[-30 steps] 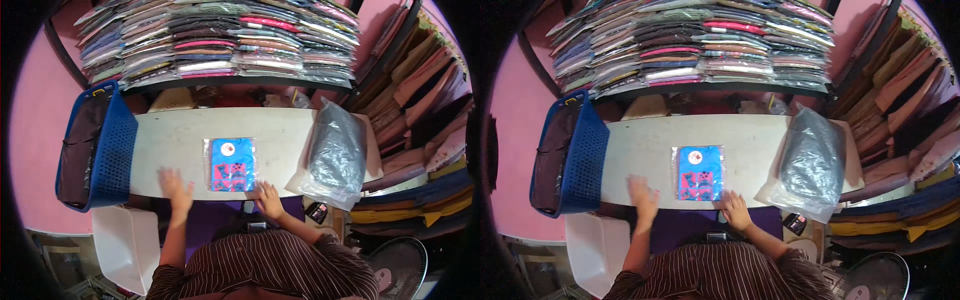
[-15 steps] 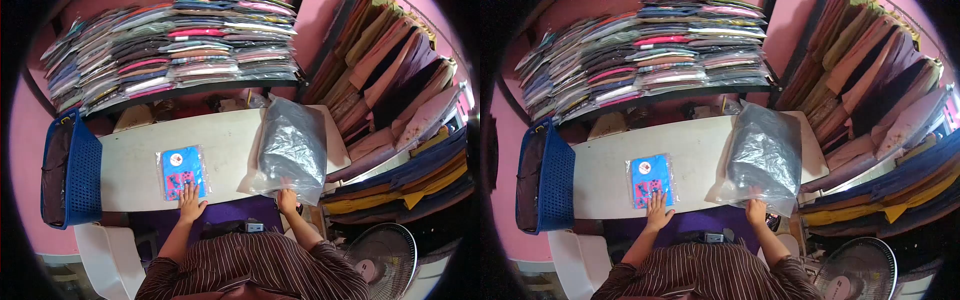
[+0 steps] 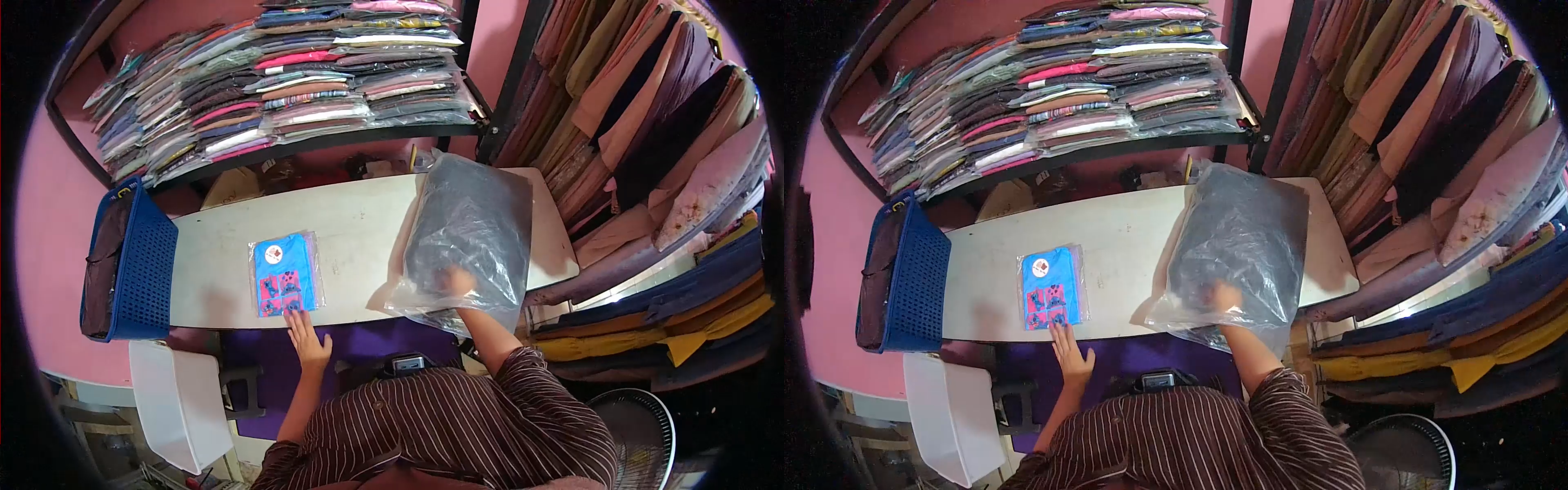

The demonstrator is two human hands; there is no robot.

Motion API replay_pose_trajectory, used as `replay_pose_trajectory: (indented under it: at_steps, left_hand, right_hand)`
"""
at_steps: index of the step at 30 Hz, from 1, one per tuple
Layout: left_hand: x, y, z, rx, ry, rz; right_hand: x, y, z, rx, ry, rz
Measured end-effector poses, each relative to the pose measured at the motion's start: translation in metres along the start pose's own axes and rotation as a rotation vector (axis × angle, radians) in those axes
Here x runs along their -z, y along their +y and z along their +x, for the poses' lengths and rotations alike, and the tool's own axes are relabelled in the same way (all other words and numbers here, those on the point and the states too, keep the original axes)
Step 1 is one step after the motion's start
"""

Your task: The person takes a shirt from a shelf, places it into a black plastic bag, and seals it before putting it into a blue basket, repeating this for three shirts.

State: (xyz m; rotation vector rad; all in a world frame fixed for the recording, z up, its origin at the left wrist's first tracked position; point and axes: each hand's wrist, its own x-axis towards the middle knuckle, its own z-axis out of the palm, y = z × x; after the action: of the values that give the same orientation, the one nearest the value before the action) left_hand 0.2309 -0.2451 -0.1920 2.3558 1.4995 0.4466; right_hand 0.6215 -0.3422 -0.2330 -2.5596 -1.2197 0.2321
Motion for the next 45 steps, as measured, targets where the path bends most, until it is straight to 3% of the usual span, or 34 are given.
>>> replay_pose_trajectory:
  at_steps: [4, 8, 12, 13, 16, 19, 21, 23, 24, 26, 27, 29, 30, 32, 33, 35, 38, 40, 42, 45]
  left_hand:
    - [0.000, -0.009, -0.028, 0.055, -0.007, -0.005]
    - [0.001, -0.016, -0.032, 0.139, 0.044, -0.031]
    - [0.000, -0.015, -0.020, 0.055, 0.113, -0.109]
    - [-0.001, -0.012, -0.016, -0.018, 0.139, -0.138]
    - [0.002, 0.008, -0.006, 0.053, 0.068, -0.276]
    - [0.001, 0.027, 0.007, -0.006, 0.055, -0.327]
    - [0.003, 0.042, 0.015, -0.050, 0.033, -0.372]
    - [0.002, 0.050, 0.021, -0.097, 0.013, -0.414]
    - [-0.002, 0.052, 0.024, -0.127, -0.062, -0.428]
    - [-0.005, 0.059, 0.026, -0.156, -0.137, -0.443]
    - [-0.004, 0.066, 0.027, -0.165, -0.258, -0.581]
    - [0.004, 0.081, 0.030, -0.178, -0.482, -0.730]
    - [0.011, 0.093, 0.031, -0.173, -0.480, -0.731]
    - [0.029, 0.120, 0.030, -0.299, -0.539, -0.818]
    - [0.042, 0.134, 0.032, -0.291, -0.537, -0.819]
    - [0.062, 0.162, 0.039, -0.635, -0.332, -0.716]
    - [0.071, 0.177, 0.051, -0.664, -0.393, -0.709]
    - [0.063, 0.173, 0.058, -0.637, -0.330, -0.706]
    - [0.063, 0.169, 0.066, -0.536, -0.529, -0.789]
    - [0.073, 0.158, 0.061, -0.451, -0.569, -0.809]
  right_hand:
    - [0.005, 0.005, 0.006, 0.013, -0.018, -0.052]
    - [0.010, 0.010, 0.006, -0.045, 0.151, 0.150]
    - [0.017, 0.005, -0.006, -0.093, 0.313, 0.457]
    - [0.020, 0.004, -0.010, -0.094, 0.314, 0.456]
    - [0.024, 0.001, -0.016, -0.049, 0.396, 0.498]
    - [0.025, -0.002, -0.028, 0.022, 0.564, 0.412]
    - [0.033, -0.001, -0.049, 0.381, 0.317, 0.147]
    - [0.052, -0.015, -0.075, 0.522, 0.033, -0.029]
    - [0.058, -0.017, -0.086, 0.521, 0.039, -0.032]
    - [0.068, -0.019, -0.107, 0.607, -0.332, 0.174]
    - [0.081, -0.024, -0.111, 0.606, -0.332, 0.173]
    - [0.114, -0.037, -0.109, 0.491, -0.571, 0.308]
    - [0.128, -0.042, -0.105, 0.494, -0.576, 0.306]
    - [0.156, -0.049, -0.093, 0.525, -0.520, 0.693]
    - [0.170, -0.056, -0.088, 0.526, -0.528, 0.694]
    - [0.191, -0.068, -0.074, 0.517, -0.516, 0.901]
    - [0.209, -0.084, -0.061, 0.474, -0.544, 1.101]
    - [0.221, -0.095, -0.055, 0.495, -0.467, 1.166]
    - [0.228, -0.099, -0.049, 0.483, -0.454, 1.203]
    - [0.235, -0.104, -0.047, 0.497, -0.435, 1.226]
